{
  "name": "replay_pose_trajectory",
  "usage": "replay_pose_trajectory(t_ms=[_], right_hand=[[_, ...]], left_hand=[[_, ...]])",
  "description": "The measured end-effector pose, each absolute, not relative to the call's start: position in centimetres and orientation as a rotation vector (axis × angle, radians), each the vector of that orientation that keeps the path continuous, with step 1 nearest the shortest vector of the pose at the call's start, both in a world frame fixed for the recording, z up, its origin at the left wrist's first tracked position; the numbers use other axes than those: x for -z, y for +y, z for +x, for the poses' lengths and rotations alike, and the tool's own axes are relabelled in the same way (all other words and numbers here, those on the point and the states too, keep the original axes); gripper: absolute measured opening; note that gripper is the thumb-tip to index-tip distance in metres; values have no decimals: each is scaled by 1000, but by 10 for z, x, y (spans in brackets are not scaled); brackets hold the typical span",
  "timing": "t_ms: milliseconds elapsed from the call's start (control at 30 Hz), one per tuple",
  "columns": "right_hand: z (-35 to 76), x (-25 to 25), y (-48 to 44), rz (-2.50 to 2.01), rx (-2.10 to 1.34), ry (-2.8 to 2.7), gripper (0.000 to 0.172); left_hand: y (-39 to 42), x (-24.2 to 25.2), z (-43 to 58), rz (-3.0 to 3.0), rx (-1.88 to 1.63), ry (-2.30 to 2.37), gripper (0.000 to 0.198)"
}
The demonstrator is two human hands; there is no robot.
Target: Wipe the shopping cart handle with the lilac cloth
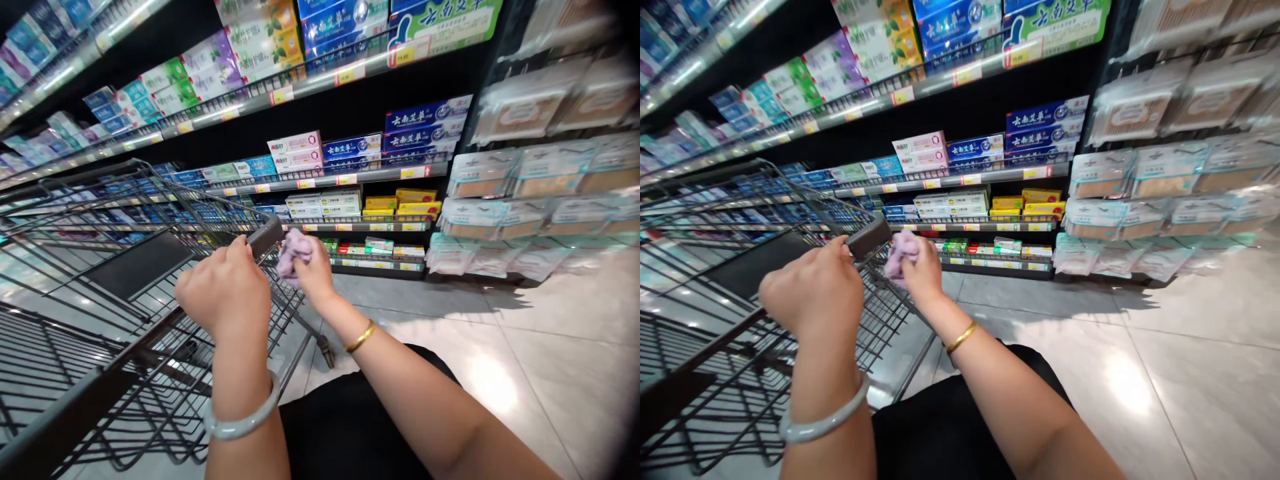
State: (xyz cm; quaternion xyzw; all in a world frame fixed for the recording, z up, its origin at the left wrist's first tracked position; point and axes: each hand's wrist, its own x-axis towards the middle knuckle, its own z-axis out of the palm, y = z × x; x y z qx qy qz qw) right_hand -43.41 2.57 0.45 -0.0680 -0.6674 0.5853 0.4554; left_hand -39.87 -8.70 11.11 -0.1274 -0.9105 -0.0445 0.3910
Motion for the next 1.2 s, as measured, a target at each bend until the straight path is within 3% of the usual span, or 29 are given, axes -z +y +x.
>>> replay_pose_trajectory(t_ms=[100,267,433,633,833,1033,1200], right_hand=[[-435,-2,25,-292,-1553,-1590,38],[-427,-7,20,176,-1275,-1735,42],[-435,7,29,-336,-1440,-1682,40],[-432,-3,24,100,-1271,-1757,38],[-448,21,37,-482,-1474,-1731,37],[-437,1,18,16,-1294,-1802,37],[-448,38,33,-489,-1557,-1710,33]], left_hand=[[-86,-109,-400,-346,142,-2295,44],[-85,-104,-406,-384,145,-2293,48],[-80,-98,-410,-440,147,-2267,52],[-72,-95,-414,-505,177,-2314,56],[-73,-89,-418,-604,170,-2275,59],[-73,-89,-420,-613,228,-2290,59],[-80,-98,-411,-746,208,-2282,59]])
